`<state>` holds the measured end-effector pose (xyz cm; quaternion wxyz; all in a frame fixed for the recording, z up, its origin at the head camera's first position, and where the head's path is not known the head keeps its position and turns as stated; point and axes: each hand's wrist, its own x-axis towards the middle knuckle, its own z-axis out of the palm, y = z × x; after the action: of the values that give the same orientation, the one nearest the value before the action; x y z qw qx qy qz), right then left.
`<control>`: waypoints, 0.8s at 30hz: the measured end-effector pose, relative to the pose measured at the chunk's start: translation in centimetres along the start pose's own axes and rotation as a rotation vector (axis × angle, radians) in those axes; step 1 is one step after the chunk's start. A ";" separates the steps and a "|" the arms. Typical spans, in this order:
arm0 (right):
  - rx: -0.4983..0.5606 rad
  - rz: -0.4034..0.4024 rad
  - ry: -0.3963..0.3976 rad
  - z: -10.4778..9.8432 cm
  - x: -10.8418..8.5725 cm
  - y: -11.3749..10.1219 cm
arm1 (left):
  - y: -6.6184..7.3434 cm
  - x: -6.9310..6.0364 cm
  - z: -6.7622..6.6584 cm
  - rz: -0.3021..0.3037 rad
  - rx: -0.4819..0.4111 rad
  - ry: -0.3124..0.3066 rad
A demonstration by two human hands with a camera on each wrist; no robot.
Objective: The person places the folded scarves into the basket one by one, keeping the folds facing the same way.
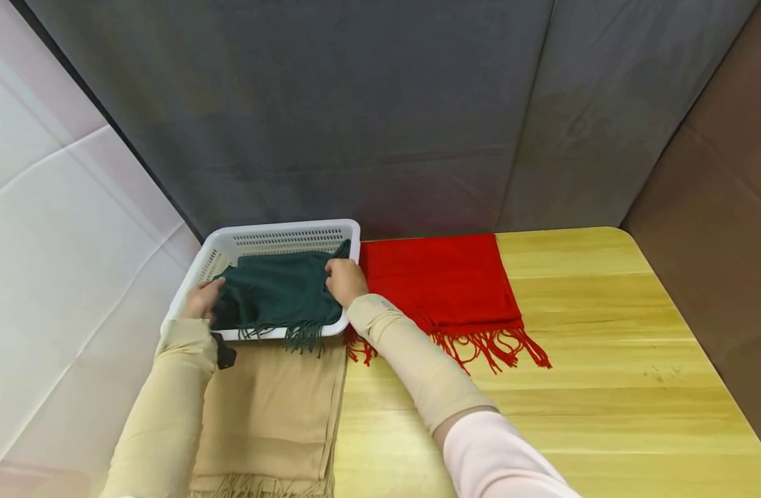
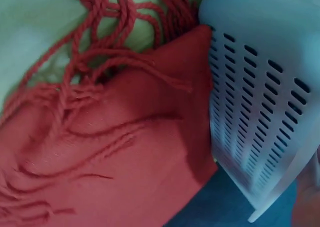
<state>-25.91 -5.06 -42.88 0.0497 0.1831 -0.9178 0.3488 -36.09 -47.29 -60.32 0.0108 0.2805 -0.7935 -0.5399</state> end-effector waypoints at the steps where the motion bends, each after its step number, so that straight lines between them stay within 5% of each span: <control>1: 0.053 -0.017 0.008 0.0 0.0 0.2 | 1.6 -2.2 0.1 0.008 -0.057 0.024; 6: 0.285 -0.086 0.046 -0.3 -0.1 0.8 | 12.9 -17.9 0.4 -0.021 -0.122 0.020; 9: 0.354 -0.124 0.068 -0.6 -0.5 0.8 | 16.9 -23.8 0.5 -0.035 -0.159 -0.015; 12: 0.420 -0.143 0.079 -0.9 -1.3 0.8 | 18.2 -26.4 0.6 -0.028 -0.299 -0.009; 17: 0.575 -0.133 0.086 -1.2 -3.2 0.7 | 17.9 -28.1 -0.1 0.047 -0.616 0.018; 24: 0.739 -0.086 0.090 -2.4 -6.5 -0.2 | 15.6 -30.1 -1.6 0.202 -0.906 -0.211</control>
<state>-19.88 -1.66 -42.32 0.0352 0.2116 -0.7185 0.6616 -16.94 -30.84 -37.59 0.1037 0.1126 -0.4981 -0.8535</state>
